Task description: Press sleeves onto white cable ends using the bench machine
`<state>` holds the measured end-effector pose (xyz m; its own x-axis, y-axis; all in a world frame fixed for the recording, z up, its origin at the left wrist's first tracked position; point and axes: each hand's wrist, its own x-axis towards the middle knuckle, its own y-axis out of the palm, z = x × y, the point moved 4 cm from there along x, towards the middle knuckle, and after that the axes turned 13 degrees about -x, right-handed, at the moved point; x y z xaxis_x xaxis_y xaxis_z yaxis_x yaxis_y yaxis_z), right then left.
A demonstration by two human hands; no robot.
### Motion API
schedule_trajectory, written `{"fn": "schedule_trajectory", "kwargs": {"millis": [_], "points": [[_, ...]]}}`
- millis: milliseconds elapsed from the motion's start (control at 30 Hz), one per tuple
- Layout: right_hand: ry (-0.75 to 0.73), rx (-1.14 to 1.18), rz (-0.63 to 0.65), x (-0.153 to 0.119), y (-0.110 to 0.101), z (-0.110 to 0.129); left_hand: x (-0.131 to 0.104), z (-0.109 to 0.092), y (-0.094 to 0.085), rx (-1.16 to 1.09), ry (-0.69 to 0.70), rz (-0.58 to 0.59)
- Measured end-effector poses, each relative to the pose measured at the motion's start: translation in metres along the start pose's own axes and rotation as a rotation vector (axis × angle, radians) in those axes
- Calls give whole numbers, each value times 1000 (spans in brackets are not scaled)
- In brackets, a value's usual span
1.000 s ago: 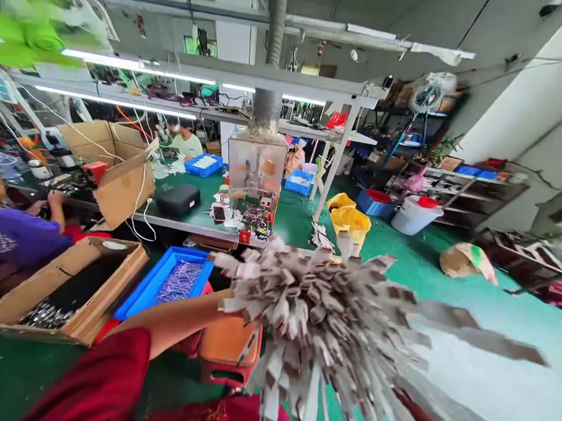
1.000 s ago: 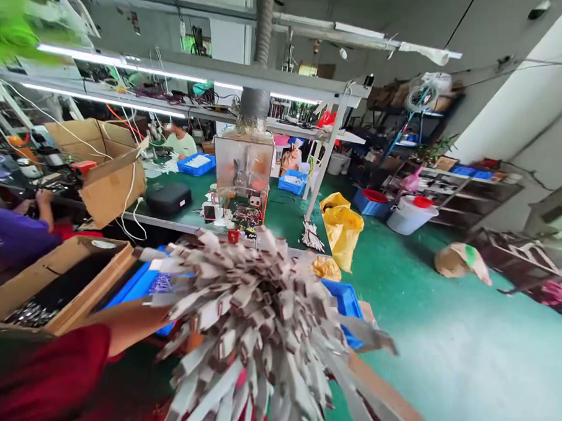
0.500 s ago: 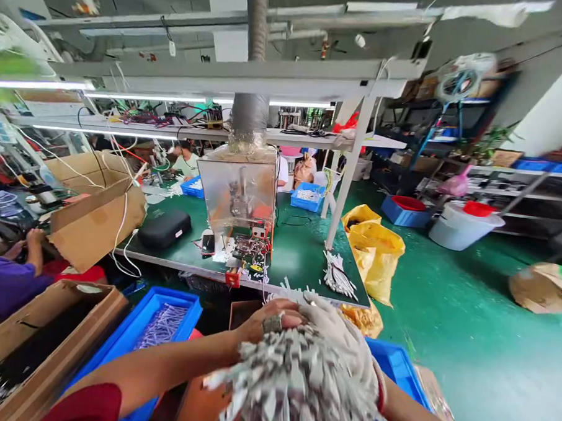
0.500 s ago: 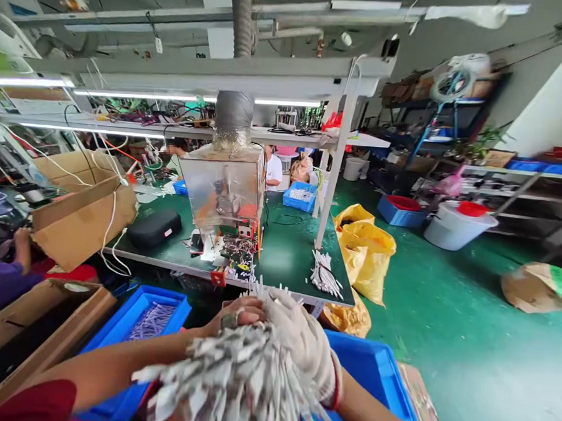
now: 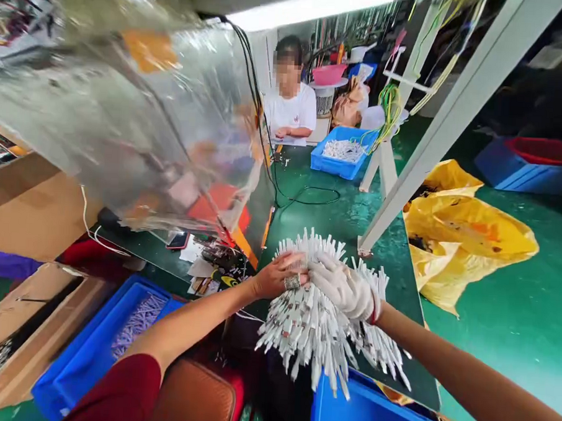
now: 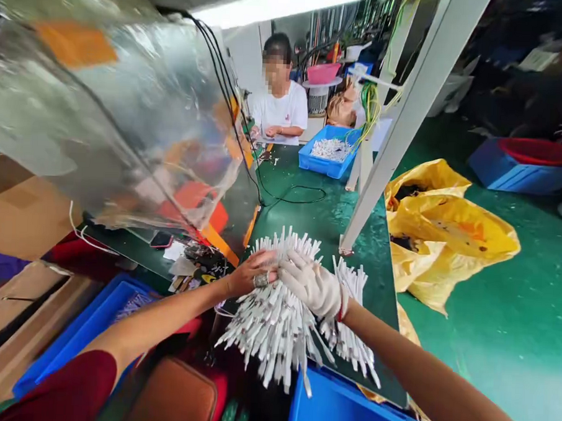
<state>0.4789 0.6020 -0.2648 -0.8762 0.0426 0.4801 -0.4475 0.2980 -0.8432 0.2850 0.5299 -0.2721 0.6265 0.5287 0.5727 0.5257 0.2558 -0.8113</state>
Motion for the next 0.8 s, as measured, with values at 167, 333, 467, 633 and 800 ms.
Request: {"fn": "schedule_trajectory", "kwargs": {"millis": [167,333,467,633,800], "points": [[-152,13,126,-13,66,-22,-19,51,65,215,-232,347],[-137,53,364,-13,80,-30,-5,60,64,241,-260,594],[-49,36,491,-15,48,-57,14,57,48,270,-339,742],[400,57,532,-44,0,-86,27,45,36,254,-571,882],[696,172,523,-78,-6,-62,31,18,10,62,-820,678]]}}
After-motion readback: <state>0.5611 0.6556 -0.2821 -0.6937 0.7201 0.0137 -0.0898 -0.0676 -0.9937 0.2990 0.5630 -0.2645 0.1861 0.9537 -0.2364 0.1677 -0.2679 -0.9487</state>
